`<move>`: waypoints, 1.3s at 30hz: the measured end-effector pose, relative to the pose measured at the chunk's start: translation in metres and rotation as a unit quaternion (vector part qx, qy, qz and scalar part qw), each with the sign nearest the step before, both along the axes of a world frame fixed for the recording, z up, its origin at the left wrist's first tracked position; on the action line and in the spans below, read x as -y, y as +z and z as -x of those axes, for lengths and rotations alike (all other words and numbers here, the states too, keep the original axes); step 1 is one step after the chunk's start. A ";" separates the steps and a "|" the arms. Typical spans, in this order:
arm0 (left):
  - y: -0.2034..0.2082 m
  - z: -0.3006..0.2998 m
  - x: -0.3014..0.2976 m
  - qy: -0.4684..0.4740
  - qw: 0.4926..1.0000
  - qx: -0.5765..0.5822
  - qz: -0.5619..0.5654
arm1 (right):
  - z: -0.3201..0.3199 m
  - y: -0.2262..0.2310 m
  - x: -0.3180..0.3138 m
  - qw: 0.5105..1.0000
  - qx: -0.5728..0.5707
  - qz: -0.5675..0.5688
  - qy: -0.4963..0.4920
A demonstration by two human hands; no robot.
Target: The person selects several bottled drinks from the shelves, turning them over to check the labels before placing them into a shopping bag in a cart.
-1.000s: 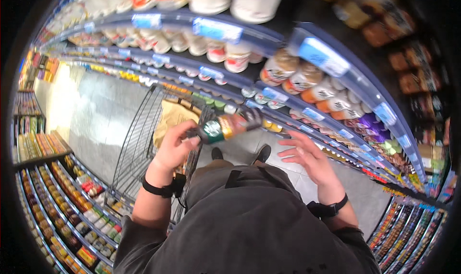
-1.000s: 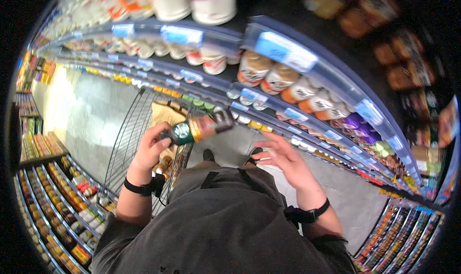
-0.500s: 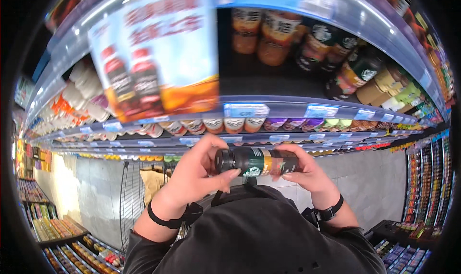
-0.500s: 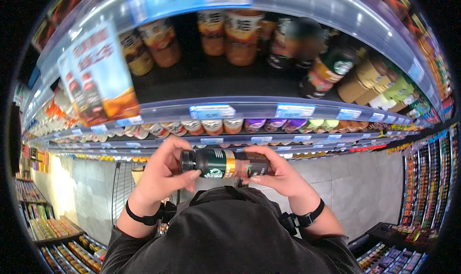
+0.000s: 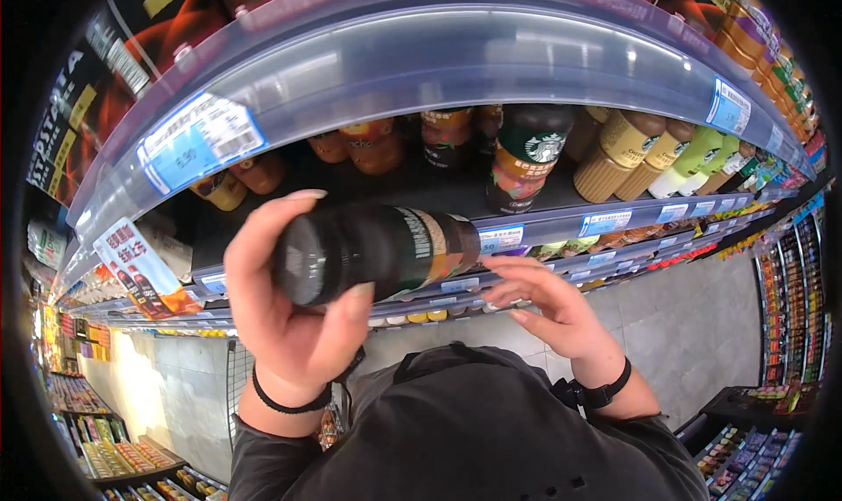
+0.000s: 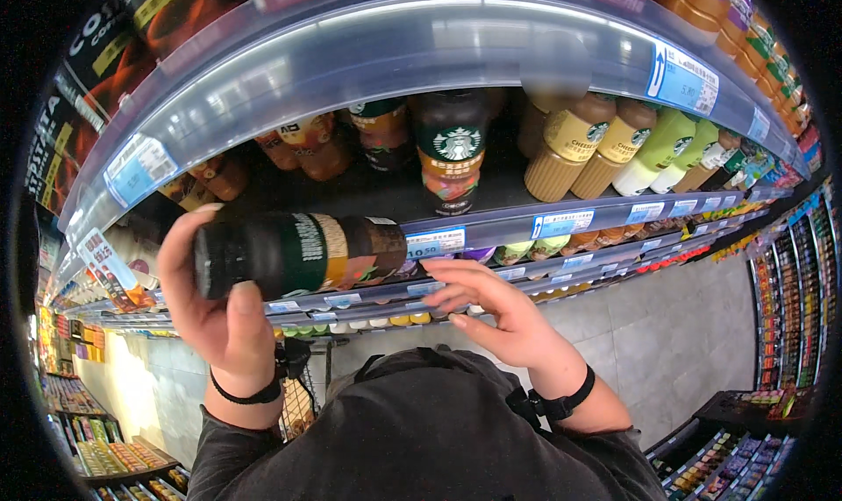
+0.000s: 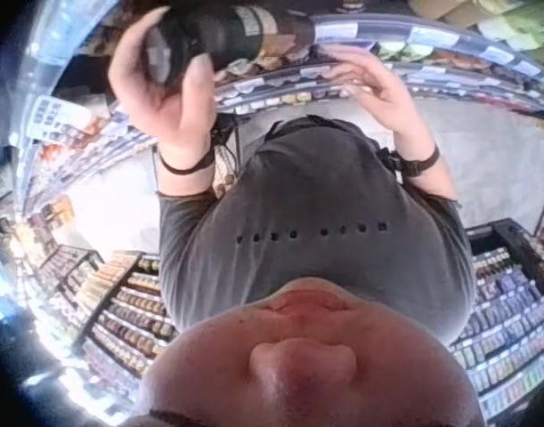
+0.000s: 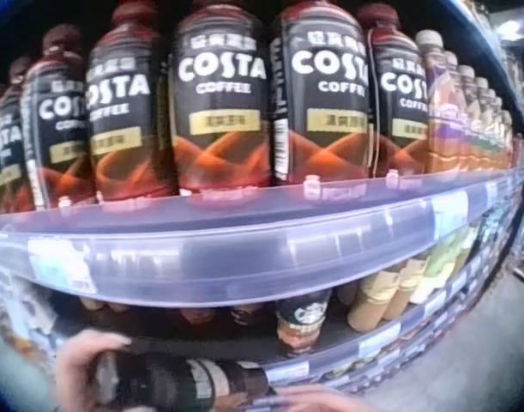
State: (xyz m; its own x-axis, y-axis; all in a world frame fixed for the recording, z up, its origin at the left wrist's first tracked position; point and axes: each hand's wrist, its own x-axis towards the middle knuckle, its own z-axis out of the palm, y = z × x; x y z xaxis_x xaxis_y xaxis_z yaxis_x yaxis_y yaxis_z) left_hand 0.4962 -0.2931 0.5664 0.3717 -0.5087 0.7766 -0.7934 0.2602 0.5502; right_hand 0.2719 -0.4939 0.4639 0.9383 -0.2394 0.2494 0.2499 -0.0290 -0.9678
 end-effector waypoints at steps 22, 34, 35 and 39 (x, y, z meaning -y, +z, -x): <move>0.015 -0.014 0.094 0.090 0.990 0.104 0.008 | 0.071 -0.046 0.041 0.990 -0.039 -0.024 -0.133; 0.026 -0.004 0.127 -0.068 0.997 -0.023 0.002 | 0.084 -0.045 0.031 0.987 -0.057 -0.037 -0.143; 0.025 -0.003 0.127 -0.064 0.998 -0.029 -0.006 | 0.086 -0.045 0.030 0.987 -0.059 -0.035 -0.144; 0.022 0.002 0.132 -0.068 0.995 -0.061 0.041 | 0.091 -0.047 0.025 0.984 -0.063 -0.053 -0.156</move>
State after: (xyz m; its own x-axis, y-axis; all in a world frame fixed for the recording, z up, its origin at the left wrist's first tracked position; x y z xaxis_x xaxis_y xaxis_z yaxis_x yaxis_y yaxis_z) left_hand 0.4944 -0.4254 0.5882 0.3985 -0.4975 0.7705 -0.6760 0.4085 0.6134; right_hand 0.1810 -0.5186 0.4164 0.8366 -0.5398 0.0930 0.1221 0.0183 -0.9923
